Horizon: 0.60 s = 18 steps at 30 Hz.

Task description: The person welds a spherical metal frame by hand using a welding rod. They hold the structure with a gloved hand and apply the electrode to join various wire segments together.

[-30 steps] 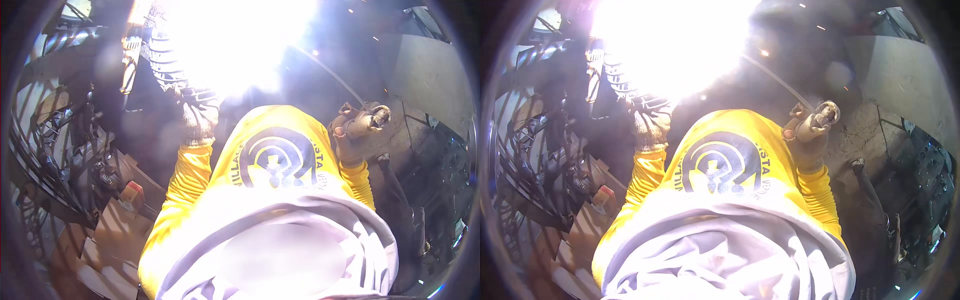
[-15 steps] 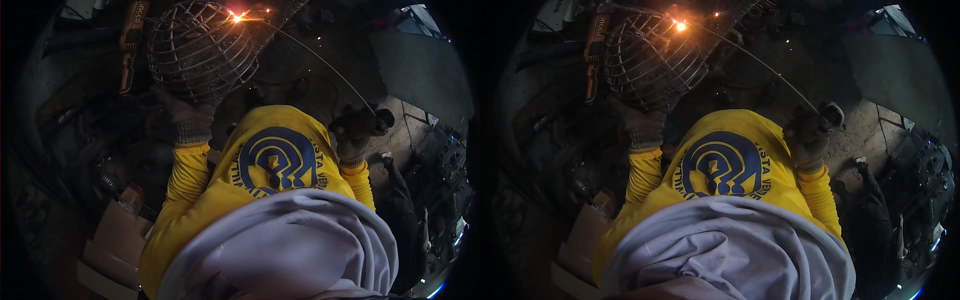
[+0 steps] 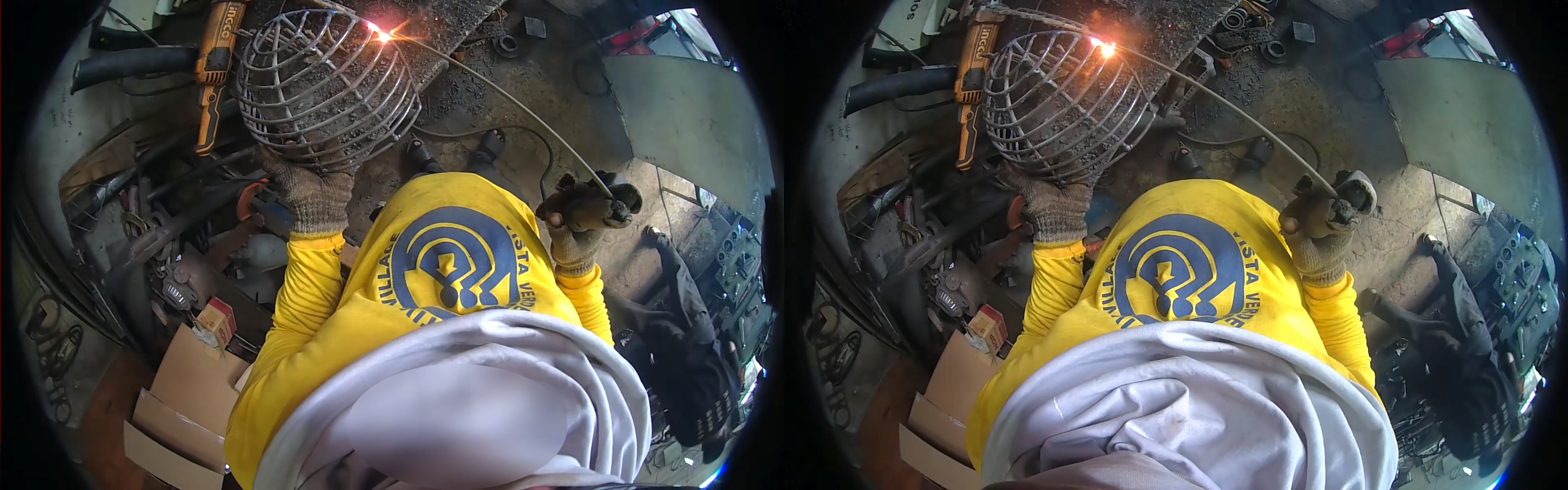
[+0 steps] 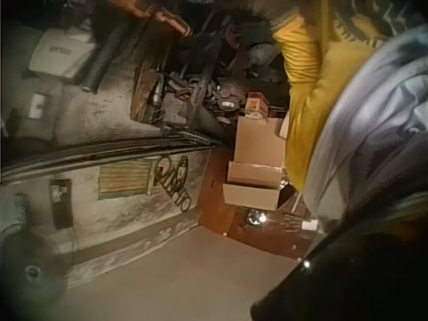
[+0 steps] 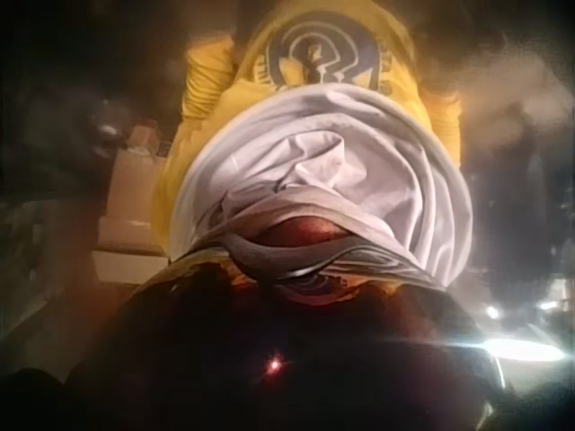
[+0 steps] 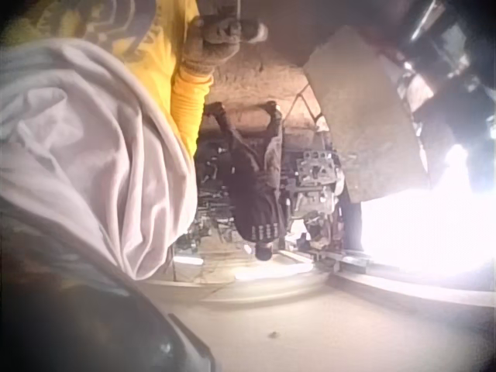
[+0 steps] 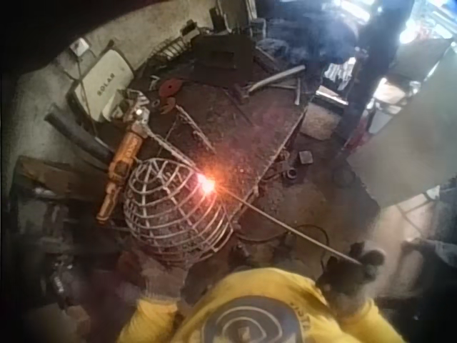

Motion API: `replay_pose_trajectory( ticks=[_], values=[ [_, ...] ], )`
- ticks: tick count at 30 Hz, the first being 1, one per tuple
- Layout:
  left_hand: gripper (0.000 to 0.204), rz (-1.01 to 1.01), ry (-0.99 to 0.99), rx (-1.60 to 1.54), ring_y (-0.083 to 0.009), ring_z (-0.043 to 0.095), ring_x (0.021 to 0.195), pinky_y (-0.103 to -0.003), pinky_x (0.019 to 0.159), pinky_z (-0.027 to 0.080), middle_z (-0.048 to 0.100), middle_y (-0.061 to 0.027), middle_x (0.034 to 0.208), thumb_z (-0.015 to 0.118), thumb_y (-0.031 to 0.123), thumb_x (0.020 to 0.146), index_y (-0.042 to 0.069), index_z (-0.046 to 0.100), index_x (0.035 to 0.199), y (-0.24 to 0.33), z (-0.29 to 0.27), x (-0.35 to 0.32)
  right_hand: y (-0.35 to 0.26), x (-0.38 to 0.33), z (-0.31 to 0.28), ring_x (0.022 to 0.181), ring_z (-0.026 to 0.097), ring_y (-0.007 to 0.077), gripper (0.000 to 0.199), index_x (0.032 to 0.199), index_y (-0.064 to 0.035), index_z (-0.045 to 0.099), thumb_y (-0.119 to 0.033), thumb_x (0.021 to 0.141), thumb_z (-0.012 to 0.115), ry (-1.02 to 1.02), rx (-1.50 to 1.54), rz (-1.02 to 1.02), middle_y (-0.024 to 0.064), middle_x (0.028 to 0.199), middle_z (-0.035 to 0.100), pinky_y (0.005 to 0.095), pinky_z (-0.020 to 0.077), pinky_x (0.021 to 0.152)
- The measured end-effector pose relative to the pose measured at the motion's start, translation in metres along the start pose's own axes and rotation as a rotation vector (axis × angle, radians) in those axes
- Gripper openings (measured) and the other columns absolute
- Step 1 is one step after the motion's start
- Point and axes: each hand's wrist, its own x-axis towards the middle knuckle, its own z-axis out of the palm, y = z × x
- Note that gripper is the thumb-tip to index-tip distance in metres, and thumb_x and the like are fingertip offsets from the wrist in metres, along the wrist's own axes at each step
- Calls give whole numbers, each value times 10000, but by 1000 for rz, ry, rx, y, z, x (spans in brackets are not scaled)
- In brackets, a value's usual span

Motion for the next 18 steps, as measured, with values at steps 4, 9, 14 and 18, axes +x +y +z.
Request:
replay_pose_trajectory(
  ticks=[4, 9, 14, 18],
  values=[
    [695, -23, -88, -36, -396, 548, 1201, -629, 1010, 435, 528, -133, 1381, 548, 637, 865, 188, 483, 1392, 0, 3, -4, -2, 3, 3, 762, 594, 147, 481, 1201, 6, 499, -20, 760, 691, 5, -8, -51, 69, 880, 611, 280, 503, 733],
    [693, -29, -113, -75, -400, 549, 1196, -631, 1015, 429, 523, -129, 1387, 549, 635, 866, 185, 487, 1390, 0, 9, -8, -6, 3, 2, 760, 591, 142, 435, 1157, 1, 518, -9, 751, 672, -5, -39, -18, 68, 880, 612, 276, 500, 729],
    [651, 30, 61, -117, -363, 582, 1123, -579, 955, 484, 568, -113, 1308, 554, 635, 865, 163, 537, 1314, -2, 15, -7, -5, 3, 2, 761, 592, 141, 417, 1137, -2, 525, -12, 748, 674, -25, -61, -14, 69, 891, 611, 277, 498, 725],
    [644, -149, -94, -181, -353, 586, 1096, -563, 937, 492, 575, -111, 1281, 552, 637, 866, 160, 545, 1298, -3, -17, -8, -4, 7, 4, 741, 593, 120, 436, 1173, -24, 507, -88, 791, 708, -14, -105, -49, 61, 948, 595, 257, 480, 734]
  ],
)
